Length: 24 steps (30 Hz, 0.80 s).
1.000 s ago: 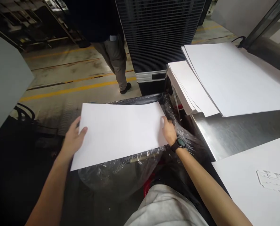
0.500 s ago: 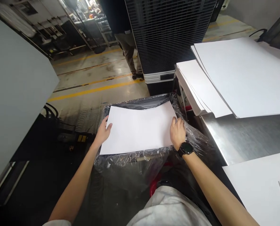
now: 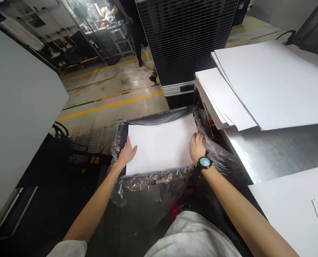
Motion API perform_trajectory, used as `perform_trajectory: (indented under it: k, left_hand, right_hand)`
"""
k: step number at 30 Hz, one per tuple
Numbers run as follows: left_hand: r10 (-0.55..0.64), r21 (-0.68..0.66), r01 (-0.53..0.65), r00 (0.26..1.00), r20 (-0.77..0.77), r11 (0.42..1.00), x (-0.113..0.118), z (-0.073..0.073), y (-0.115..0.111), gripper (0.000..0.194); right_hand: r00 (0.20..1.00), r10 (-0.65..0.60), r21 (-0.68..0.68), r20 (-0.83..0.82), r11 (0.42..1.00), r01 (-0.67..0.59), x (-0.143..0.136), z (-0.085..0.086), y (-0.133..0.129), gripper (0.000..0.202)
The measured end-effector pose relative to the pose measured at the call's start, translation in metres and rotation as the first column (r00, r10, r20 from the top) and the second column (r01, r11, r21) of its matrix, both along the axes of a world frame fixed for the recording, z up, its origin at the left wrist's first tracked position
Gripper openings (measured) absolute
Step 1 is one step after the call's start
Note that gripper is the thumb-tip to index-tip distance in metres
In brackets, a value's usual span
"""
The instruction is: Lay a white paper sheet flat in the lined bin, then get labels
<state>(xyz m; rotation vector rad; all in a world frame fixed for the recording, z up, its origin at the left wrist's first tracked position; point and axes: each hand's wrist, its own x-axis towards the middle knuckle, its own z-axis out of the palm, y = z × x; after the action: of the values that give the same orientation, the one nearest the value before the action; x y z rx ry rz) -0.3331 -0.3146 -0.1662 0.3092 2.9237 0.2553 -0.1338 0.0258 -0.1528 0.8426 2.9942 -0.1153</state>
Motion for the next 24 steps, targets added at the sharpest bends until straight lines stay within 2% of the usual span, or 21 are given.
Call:
perform_trajectory:
  k: [4,9,11,16,19,24]
  left_hand:
    - [0.035,-0.227,-0.027,0.999,0.033,0.973,0.012,-0.005,0.008,0.049]
    - [0.041,-0.37,-0.023,0.998,0.041,0.929,0.014,-0.011,0.022,0.05]
    - [0.007,-0.384,0.004,1.0,0.028,0.923,0.015,-0.012,0.028,0.052]
    - [-0.146,-0.324,0.157,0.988,0.058,0.933,0.023,-0.022,0.043,0.067]
    - [-0.131,-0.318,0.148,0.989,0.075,0.936,0.027,-0.029,0.049,0.072]
    - [-0.127,-0.305,0.115,0.992,-0.017,0.945,0.019,-0.034,0.052,0.075]
  right_hand:
    - [0.999,0.017,-0.003,0.034,1.0,-0.017,0.0,-0.01,-0.004,0.041]
    - [0.992,0.106,-0.029,0.065,0.994,-0.105,0.002,-0.022,-0.005,0.05]
    - [0.987,0.133,-0.036,0.088,0.991,-0.131,0.002,-0.027,-0.004,0.05]
    - [0.977,0.142,-0.09,0.161,0.988,-0.129,-0.004,-0.042,0.002,0.047]
    - [0.969,0.163,-0.147,0.185,0.98,-0.137,-0.007,-0.048,0.007,0.045]
    - [0.968,0.177,-0.224,0.178,0.965,-0.135,-0.009,-0.053,0.013,0.049]
